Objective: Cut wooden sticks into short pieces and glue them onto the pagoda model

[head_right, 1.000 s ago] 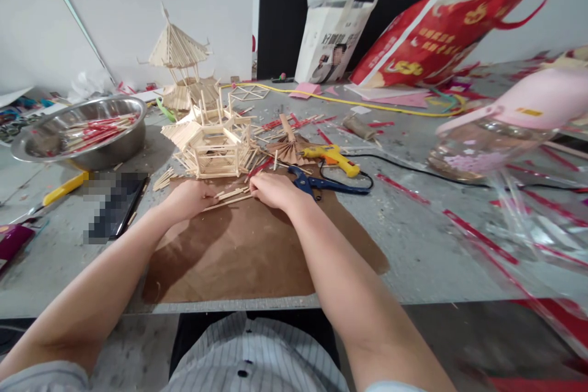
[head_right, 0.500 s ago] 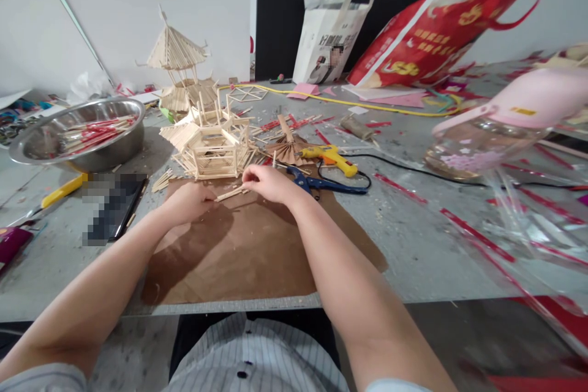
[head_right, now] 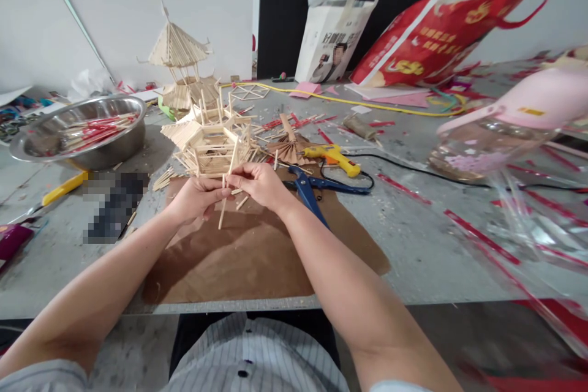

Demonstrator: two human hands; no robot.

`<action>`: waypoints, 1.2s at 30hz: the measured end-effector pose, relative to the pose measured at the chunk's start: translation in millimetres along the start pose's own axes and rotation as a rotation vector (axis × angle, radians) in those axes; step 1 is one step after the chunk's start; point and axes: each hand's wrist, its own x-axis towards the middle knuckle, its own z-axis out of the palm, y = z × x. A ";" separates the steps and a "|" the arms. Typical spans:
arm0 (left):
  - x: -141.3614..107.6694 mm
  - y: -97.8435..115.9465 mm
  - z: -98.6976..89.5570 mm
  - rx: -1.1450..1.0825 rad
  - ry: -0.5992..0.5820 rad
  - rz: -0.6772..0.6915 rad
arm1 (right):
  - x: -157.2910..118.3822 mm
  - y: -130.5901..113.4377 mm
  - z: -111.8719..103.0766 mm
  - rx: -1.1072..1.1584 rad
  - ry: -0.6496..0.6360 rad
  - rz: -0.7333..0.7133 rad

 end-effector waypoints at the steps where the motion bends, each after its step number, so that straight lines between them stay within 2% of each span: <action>1: -0.1 -0.7 1.0 0.013 -0.025 -0.017 | -0.3 -0.6 -0.2 -0.002 0.027 -0.011; 6: -0.5 -1.0 2.6 0.109 -0.156 -0.093 | -0.5 -2.5 -2.5 0.003 0.109 -0.081; 10: 1.0 -3.7 3.2 0.162 -0.247 -0.062 | -0.2 -3.7 0.0 -0.001 0.132 -0.089; 14: 3.0 -10.1 4.8 0.197 -0.285 -0.052 | 0.2 -3.6 1.9 0.014 0.168 -0.079; 19: 3.1 -11.8 4.9 0.288 -0.270 -0.033 | 3.0 3.3 -3.7 0.049 0.105 -0.077; 22: 3.5 -11.0 1.3 0.300 -0.212 -0.012 | 6.1 8.4 -10.0 0.060 0.097 -0.033; 24: 4.1 -11.1 -1.8 0.287 -0.161 -0.008 | 7.7 9.9 -13.3 -0.016 0.137 -0.069; 26: 4.7 -11.3 -4.3 0.263 -0.134 -0.010 | 8.1 9.9 -14.9 -0.131 0.174 -0.177; 30: 5.0 -10.6 -6.2 0.201 -0.142 -0.027 | 5.9 8.4 -13.7 -0.384 0.215 -0.363; 33: 4.6 -9.8 -5.5 0.180 -0.128 -0.031 | 3.4 7.6 -11.5 -0.583 0.355 -0.385; 35: 4.4 -9.7 -4.6 0.171 -0.123 -0.022 | 2.0 6.4 -10.5 -0.620 0.419 -0.358; 36: 4.3 -9.8 -4.0 0.167 -0.124 -0.018 | 1.4 5.5 -10.1 -0.589 0.410 -0.336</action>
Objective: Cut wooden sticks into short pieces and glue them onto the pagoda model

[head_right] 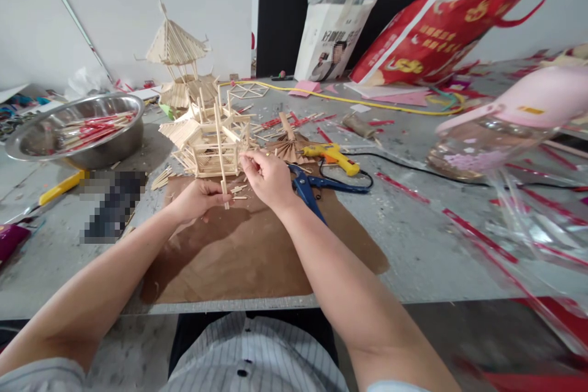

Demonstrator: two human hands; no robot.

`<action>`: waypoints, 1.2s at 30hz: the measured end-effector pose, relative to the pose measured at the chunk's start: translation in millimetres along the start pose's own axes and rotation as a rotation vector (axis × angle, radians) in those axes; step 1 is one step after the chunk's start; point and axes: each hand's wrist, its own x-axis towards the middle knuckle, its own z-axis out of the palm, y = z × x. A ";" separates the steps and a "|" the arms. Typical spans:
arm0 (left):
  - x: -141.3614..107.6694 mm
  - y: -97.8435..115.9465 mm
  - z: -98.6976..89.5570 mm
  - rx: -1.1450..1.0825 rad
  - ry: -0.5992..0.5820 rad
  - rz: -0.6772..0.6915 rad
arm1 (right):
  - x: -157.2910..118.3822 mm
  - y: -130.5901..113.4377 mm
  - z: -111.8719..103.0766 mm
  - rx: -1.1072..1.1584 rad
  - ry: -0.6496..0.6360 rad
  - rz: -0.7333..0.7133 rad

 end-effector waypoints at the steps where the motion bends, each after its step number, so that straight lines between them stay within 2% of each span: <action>1: 0.1 0.0 0.8 0.001 -0.002 0.001 | -0.1 -1.1 -0.3 0.053 -0.035 0.024; 6: 2.0 -2.4 6.0 0.052 -0.022 -0.013 | -0.1 -6.0 1.0 0.281 -0.325 0.131; 15: 6.9 -12.4 8.3 0.152 -0.058 0.002 | -2.1 1.0 5.1 0.260 -0.615 0.215; 23: 7.4 -14.5 9.1 0.190 -0.059 0.026 | -2.3 1.9 4.9 0.227 -0.649 0.245; 26: 7.2 -13.5 9.6 0.197 -0.066 0.022 | -0.6 0.0 3.3 0.169 -0.630 0.155; 30: 6.7 -11.2 9.9 0.209 -0.072 0.018 | 0.7 -0.2 0.4 0.113 -0.681 0.013; 36: 5.2 -9.2 8.9 0.196 -0.084 0.031 | -0.5 -0.6 -2.0 0.094 -0.757 0.080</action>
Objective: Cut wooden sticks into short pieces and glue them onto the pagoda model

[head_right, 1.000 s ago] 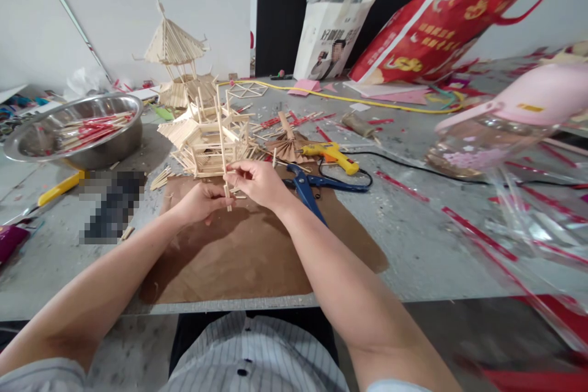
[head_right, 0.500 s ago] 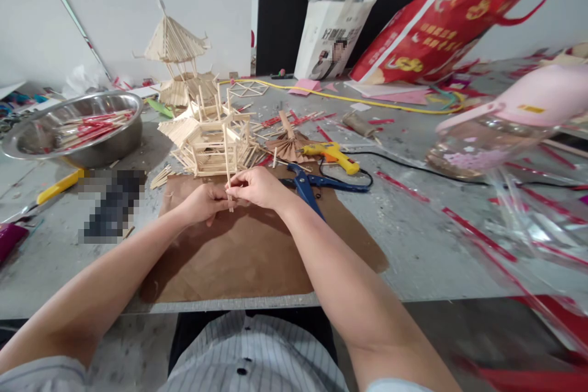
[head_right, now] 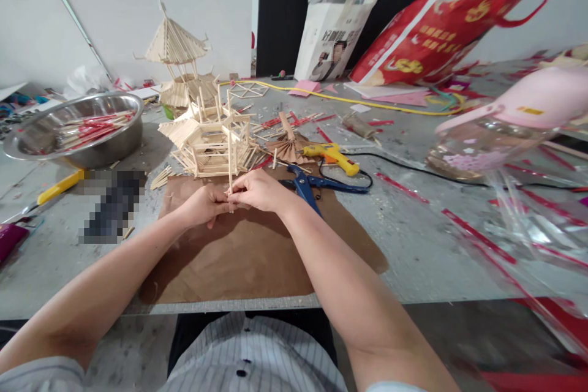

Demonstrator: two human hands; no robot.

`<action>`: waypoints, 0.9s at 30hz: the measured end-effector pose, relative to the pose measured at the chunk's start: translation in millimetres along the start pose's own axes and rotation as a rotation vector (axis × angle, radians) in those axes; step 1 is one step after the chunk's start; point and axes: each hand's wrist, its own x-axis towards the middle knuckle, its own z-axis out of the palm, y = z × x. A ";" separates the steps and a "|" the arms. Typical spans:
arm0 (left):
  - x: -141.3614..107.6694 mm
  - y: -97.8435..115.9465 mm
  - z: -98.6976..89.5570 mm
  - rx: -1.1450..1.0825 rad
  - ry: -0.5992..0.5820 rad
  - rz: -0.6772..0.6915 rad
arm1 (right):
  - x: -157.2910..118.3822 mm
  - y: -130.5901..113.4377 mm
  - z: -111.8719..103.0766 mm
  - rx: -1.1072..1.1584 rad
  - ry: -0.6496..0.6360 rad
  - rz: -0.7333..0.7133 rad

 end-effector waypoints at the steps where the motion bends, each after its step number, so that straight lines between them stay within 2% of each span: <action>1: -0.3 0.0 -0.1 -0.009 -0.003 -0.009 | -0.4 -0.4 0.0 0.013 -0.012 0.017; 4: -0.5 -1.2 0.1 -0.051 -0.006 -0.027 | -1.2 -1.9 -0.5 0.030 -0.036 0.043; 9: -0.1 -4.6 1.0 -0.096 -0.014 -0.034 | -1.6 -6.4 -2.7 -0.064 -0.042 0.009; 21: -0.6 -4.0 1.9 -0.006 -0.004 0.000 | -0.1 -3.1 -0.7 -0.100 -0.032 -0.011; 24: -0.8 -2.3 1.3 -0.002 -0.008 0.012 | -0.8 -6.0 -9.2 -0.171 0.017 -0.003; 27: -1.2 -0.8 1.1 -0.009 -0.004 0.016 | -8.4 -11.7 -28.4 -0.255 0.113 0.116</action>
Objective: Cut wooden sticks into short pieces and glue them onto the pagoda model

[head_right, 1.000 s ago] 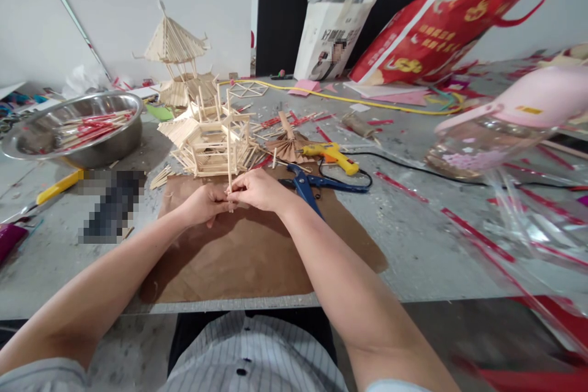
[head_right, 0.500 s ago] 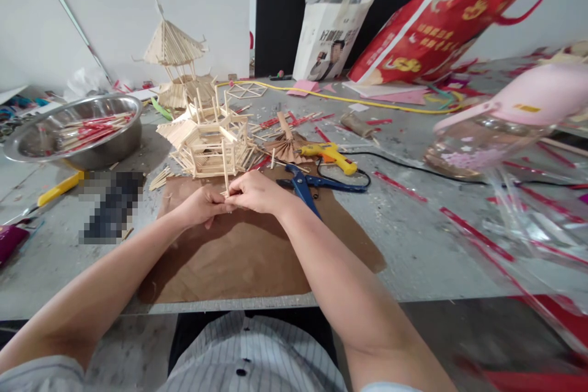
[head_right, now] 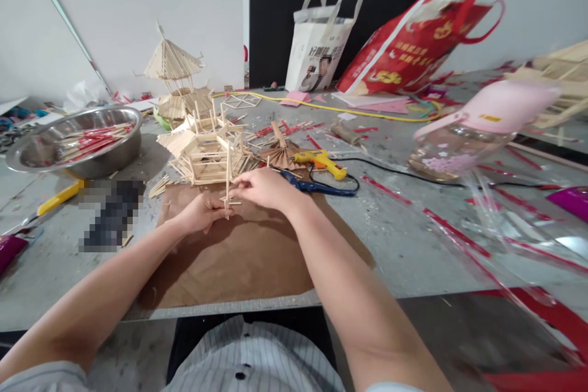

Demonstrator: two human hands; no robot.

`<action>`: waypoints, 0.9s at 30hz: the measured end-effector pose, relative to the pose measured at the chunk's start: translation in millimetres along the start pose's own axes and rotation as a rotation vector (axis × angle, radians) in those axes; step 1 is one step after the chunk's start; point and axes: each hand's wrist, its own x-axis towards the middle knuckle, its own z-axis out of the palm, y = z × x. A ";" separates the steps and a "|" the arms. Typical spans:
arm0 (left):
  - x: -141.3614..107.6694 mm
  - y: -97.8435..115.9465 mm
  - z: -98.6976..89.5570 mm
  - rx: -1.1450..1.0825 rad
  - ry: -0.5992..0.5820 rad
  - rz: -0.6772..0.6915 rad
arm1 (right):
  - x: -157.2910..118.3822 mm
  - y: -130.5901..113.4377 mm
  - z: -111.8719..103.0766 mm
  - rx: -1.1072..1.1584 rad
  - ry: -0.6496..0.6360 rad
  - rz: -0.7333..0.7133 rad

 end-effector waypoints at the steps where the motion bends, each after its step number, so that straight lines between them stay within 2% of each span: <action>1: 0.2 0.0 0.1 0.000 0.010 -0.002 | -4.0 0.5 -8.2 -0.045 0.027 0.053; 5: 2.5 -1.8 1.8 0.004 0.071 0.047 | -30.3 7.8 -30.5 -0.416 0.075 0.313; 9: 4.3 -2.6 4.2 -0.009 0.111 0.054 | -61.8 24.1 -19.8 -0.661 -0.067 0.552; 11: 4.2 -2.1 4.5 -0.007 0.124 0.046 | -72.8 32.7 -8.3 -0.676 -0.102 0.620; 16: 1.6 -0.4 2.5 0.046 0.120 0.060 | -81.1 45.2 7.4 -0.637 -0.045 0.686; 22: -0.8 0.1 1.7 0.068 0.068 0.012 | -82.0 47.4 5.3 -0.579 -0.032 0.691; 27: 1.8 -1.8 1.7 0.099 0.125 0.093 | -88.3 52.5 -0.9 -0.462 0.088 0.739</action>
